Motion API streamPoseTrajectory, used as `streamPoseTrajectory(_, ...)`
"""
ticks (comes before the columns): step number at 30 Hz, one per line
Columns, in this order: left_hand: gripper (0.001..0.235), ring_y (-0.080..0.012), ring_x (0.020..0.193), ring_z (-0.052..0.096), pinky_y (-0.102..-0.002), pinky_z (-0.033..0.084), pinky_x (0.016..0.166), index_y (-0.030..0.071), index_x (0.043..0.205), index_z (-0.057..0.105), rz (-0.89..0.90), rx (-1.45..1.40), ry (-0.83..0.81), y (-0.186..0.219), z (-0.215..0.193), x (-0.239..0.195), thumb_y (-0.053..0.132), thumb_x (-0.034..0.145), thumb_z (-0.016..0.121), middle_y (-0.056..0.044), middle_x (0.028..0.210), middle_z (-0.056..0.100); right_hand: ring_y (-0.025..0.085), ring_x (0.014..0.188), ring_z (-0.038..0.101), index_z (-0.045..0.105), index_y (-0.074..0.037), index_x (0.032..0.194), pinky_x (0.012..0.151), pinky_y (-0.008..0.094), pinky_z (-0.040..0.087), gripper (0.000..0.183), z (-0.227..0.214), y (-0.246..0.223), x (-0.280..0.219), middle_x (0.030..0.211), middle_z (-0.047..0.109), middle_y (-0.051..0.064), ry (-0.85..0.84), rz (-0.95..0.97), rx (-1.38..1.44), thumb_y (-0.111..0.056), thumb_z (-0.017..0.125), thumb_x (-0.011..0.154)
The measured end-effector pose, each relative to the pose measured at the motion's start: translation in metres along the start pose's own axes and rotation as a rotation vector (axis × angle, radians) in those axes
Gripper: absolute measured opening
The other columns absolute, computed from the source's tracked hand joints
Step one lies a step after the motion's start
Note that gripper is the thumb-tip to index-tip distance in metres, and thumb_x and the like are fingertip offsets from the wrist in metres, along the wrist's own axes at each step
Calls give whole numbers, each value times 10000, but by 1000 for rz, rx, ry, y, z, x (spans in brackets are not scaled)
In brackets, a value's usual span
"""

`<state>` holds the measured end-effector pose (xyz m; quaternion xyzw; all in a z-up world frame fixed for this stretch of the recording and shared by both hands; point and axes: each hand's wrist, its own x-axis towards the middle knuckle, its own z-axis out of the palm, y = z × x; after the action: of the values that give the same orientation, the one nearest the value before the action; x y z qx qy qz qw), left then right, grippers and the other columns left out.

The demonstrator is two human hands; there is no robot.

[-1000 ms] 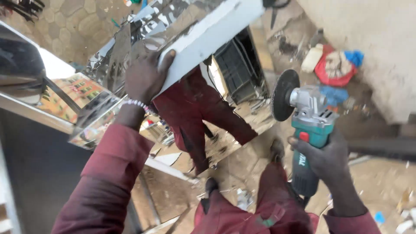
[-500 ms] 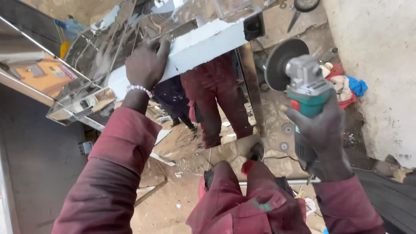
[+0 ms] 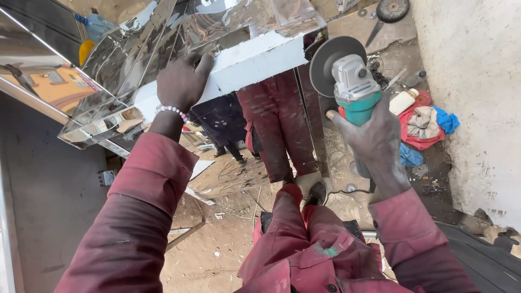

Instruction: Using an angle grinder to smooth the welds and edges of a stainless steel structure.

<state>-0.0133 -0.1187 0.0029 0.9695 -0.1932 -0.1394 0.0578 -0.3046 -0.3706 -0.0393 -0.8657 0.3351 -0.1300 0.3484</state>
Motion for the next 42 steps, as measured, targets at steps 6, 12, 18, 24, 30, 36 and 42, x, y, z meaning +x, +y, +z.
streamPoseTrajectory(6,755,-449,1207,606,-548,449,988,141,1241,717,-55,-29,-36,19,-22,-22,714,960,315,-234,1121,720,536,769,692,445,114,1229,661,579,559,717,9,6,-1,854,626,331,63,-148,187,-263,923,850)
streamPoseTrajectory(12,794,-409,1281,566,-510,412,1046,140,1271,704,-50,-12,-31,16,-15,-15,731,985,258,-200,1214,701,491,755,717,439,93,1248,661,565,594,749,8,-5,11,848,643,277,51,-202,98,-310,935,858)
streamPoseTrajectory(18,791,-401,1262,584,-489,423,1046,139,1245,712,-42,14,-8,16,-18,-14,720,1002,234,-178,1216,703,497,804,702,413,104,1295,764,627,586,768,5,-6,1,903,625,285,-33,-45,92,-280,903,845)
streamPoseTrajectory(24,809,-432,1255,586,-520,421,1044,90,1233,713,-9,29,15,19,-21,-16,695,1037,213,-233,1204,701,560,842,688,408,149,1268,750,671,573,724,-12,-42,24,935,612,349,-51,-137,110,-257,876,892)
streamPoseTrajectory(30,749,-415,1231,594,-494,418,1057,138,1201,723,-23,17,39,2,-2,1,695,1016,257,-181,1187,705,538,832,696,391,130,1323,777,651,580,778,1,-35,6,923,611,322,-16,-54,94,-265,886,872)
streamPoseTrajectory(36,772,-429,1237,591,-514,422,1053,135,1230,717,-17,34,39,4,-6,-7,708,1012,248,-199,1199,706,532,829,696,348,154,1354,793,657,585,820,-3,-41,9,947,609,329,-23,-53,108,-268,878,892)
streamPoseTrajectory(42,761,-440,1171,636,-520,458,974,114,1203,732,15,42,64,14,-12,-17,649,1009,227,-238,1091,723,573,859,692,438,127,1297,774,668,574,796,12,-18,1,918,638,357,63,-76,113,-303,929,841)
